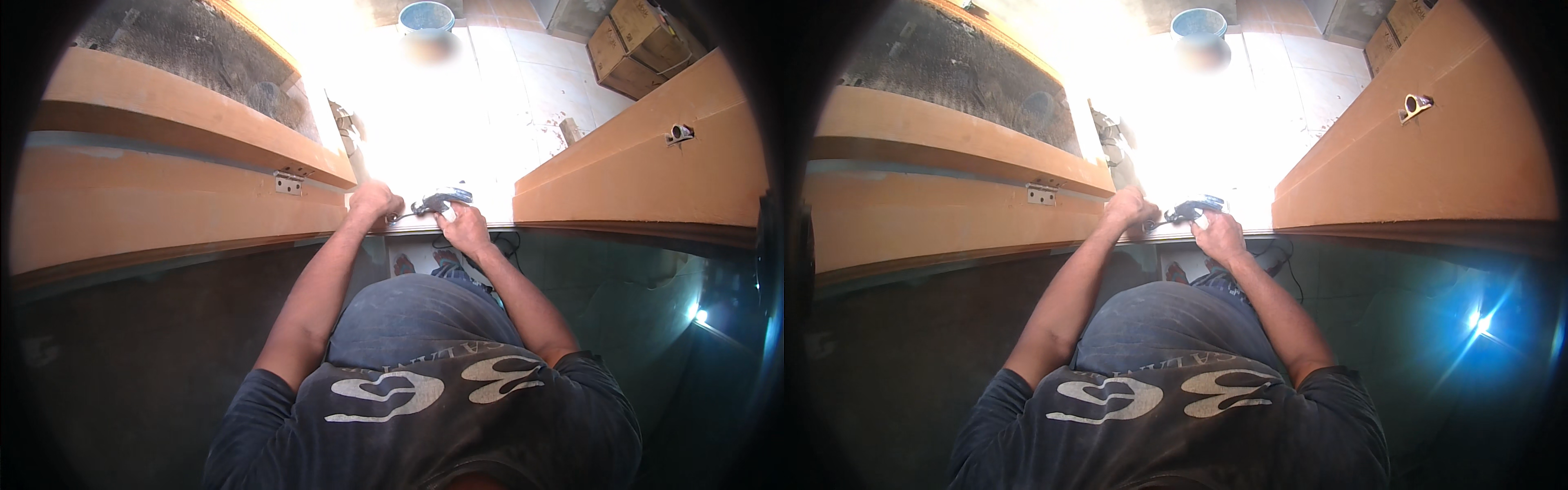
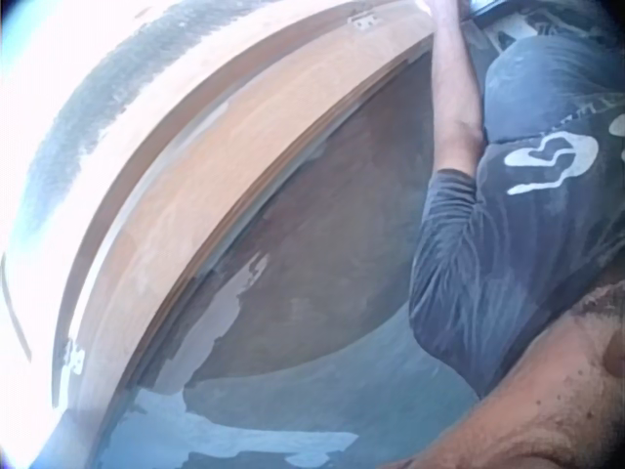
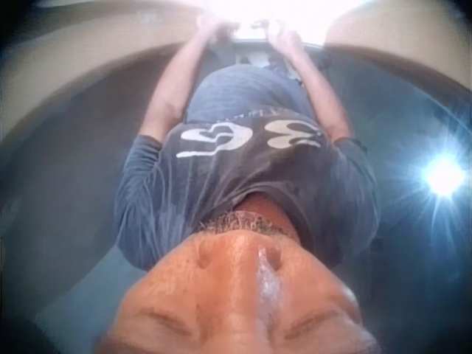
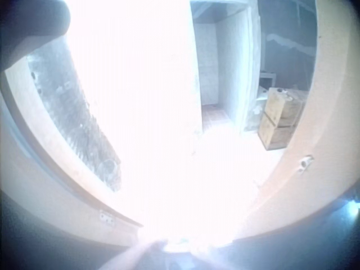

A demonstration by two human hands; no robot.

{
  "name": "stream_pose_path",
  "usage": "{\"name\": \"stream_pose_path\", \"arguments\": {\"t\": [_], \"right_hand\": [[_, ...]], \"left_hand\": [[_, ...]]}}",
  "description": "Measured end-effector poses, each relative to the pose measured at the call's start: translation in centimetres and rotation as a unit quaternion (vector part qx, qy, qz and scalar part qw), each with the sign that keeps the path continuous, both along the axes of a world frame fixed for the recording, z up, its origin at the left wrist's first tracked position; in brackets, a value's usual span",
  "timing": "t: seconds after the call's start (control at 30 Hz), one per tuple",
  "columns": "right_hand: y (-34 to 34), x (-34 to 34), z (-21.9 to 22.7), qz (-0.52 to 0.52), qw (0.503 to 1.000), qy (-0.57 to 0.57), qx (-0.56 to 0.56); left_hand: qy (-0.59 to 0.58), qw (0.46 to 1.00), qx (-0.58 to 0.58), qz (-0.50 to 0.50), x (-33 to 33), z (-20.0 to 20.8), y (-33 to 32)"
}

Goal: The person uses a hammer to drive nails into a door frame, then uses a power drill to secure a metal plate. The person also uses a screwdriver to adjust a hinge. The task involves installing or repairing door hardware.

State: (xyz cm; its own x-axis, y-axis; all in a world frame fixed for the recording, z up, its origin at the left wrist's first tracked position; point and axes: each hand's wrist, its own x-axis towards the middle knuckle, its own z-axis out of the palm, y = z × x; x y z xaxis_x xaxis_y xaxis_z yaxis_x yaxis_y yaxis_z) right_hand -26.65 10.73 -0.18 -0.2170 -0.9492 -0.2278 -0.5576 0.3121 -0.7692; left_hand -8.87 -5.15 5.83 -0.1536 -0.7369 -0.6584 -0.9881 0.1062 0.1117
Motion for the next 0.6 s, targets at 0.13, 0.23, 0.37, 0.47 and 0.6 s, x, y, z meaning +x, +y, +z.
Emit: {"name": "stream_pose_path", "arguments": {"t": [0.13,0.23,0.37,0.47,0.6], "right_hand": [[-0.1,-0.1,-0.5,0.007,1.0,-0.006,-0.014],[-0.1,-0.3,-0.1,0.01,1.0,-0.003,0.014],[-0.2,-0.4,-0.5,0.014,1.0,0.003,0.005],[-0.4,-0.1,0.0,0.024,1.0,0.002,-0.013],[-0.3,-0.3,0.0,0.022,0.999,0.006,-0.027]], "left_hand": [[0.138,0.988,-0.023,0.065,3.6,-1.8,-1.1],[0.235,0.967,-0.031,0.097,5.2,-2.4,-0.4],[0.333,0.932,-0.01,0.141,6.4,-3.9,1.9],[0.418,0.895,-0.041,0.152,8.6,-7.3,3.5],[0.43,0.874,0.041,0.223,7.7,-6.9,4.1]]}}
